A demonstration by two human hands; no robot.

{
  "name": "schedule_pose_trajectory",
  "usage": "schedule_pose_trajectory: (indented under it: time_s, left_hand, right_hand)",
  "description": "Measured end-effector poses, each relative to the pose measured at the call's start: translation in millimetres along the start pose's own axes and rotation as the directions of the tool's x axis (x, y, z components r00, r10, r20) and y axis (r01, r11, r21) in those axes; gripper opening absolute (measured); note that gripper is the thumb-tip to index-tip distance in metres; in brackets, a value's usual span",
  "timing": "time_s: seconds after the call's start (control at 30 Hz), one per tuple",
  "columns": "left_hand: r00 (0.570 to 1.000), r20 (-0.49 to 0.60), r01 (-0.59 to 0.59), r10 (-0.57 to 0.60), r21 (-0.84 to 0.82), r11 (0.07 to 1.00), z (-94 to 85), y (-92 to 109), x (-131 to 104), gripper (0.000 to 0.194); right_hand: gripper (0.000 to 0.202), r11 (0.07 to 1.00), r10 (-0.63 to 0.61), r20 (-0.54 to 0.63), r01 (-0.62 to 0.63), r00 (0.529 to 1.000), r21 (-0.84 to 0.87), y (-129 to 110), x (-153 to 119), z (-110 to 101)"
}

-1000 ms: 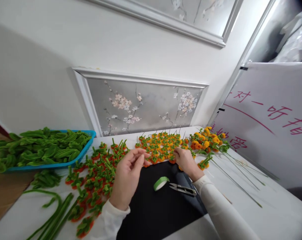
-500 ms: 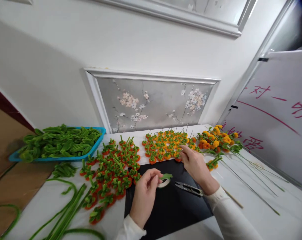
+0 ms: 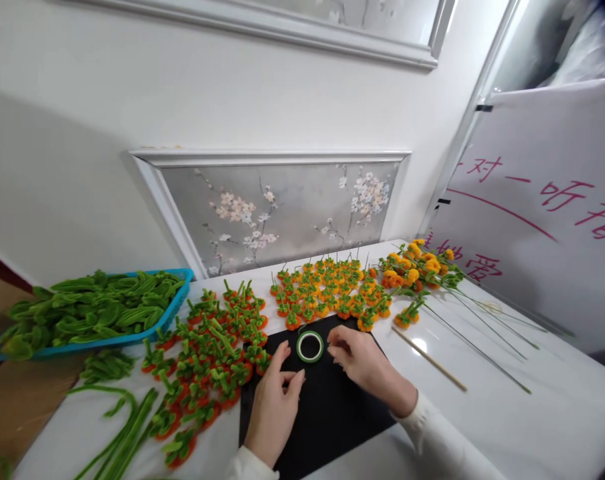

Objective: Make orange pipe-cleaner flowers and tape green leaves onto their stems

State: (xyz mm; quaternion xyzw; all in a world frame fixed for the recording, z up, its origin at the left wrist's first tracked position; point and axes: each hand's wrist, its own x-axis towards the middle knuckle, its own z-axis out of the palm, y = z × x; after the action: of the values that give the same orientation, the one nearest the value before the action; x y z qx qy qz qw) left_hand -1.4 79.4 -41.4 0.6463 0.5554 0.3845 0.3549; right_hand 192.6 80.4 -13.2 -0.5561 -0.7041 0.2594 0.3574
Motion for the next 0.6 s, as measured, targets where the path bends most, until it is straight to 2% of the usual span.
schedule_pose_trajectory:
  time_s: [0.1,0.17,0.23,0.3,0.4,0.53,0.6]
  left_hand:
    - [0.996,-0.009,-0.084,0.086,0.134,0.987,4.7,3.8,1.6,0.043]
    - [0.981,0.004,-0.188,0.193,0.259,0.947,7.8,7.7,1.8,0.039]
    - [0.953,0.046,-0.294,0.299,0.374,0.879,12.7,12.1,1.8,0.036]
    - [0.921,0.113,-0.382,0.373,0.454,0.805,19.3,16.2,2.1,0.034]
    - [0.888,0.218,-0.458,0.406,0.514,0.725,28.5,21.7,2.7,0.034]
    - [0.893,0.271,-0.450,0.359,0.564,0.693,32.8,29.4,0.4,0.032]
    - [0.908,0.269,-0.419,0.321,0.601,0.681,32.1,32.8,-1.8,0.024]
  right_hand:
    - [0.006,0.946,0.010,0.024,-0.002,1.000,-0.324,-3.5,-2.1,-9.8]
    - [0.001,0.856,0.095,0.062,-0.049,0.994,-0.515,-2.6,-5.7,-18.6]
    - [0.007,0.771,0.168,0.092,-0.073,0.981,-0.632,0.3,-10.6,-25.1]
    - [0.008,0.732,0.208,0.122,-0.072,0.971,-0.677,4.6,-15.3,-28.4]
    - [0.007,0.713,0.256,0.132,-0.095,0.958,-0.694,12.6,-21.4,-32.4]
    - [0.010,0.630,0.330,0.029,-0.197,0.943,-0.751,19.8,-27.8,-46.0]
    - [0.009,0.632,0.302,-0.035,-0.228,0.953,-0.740,19.3,-28.2,-51.6]
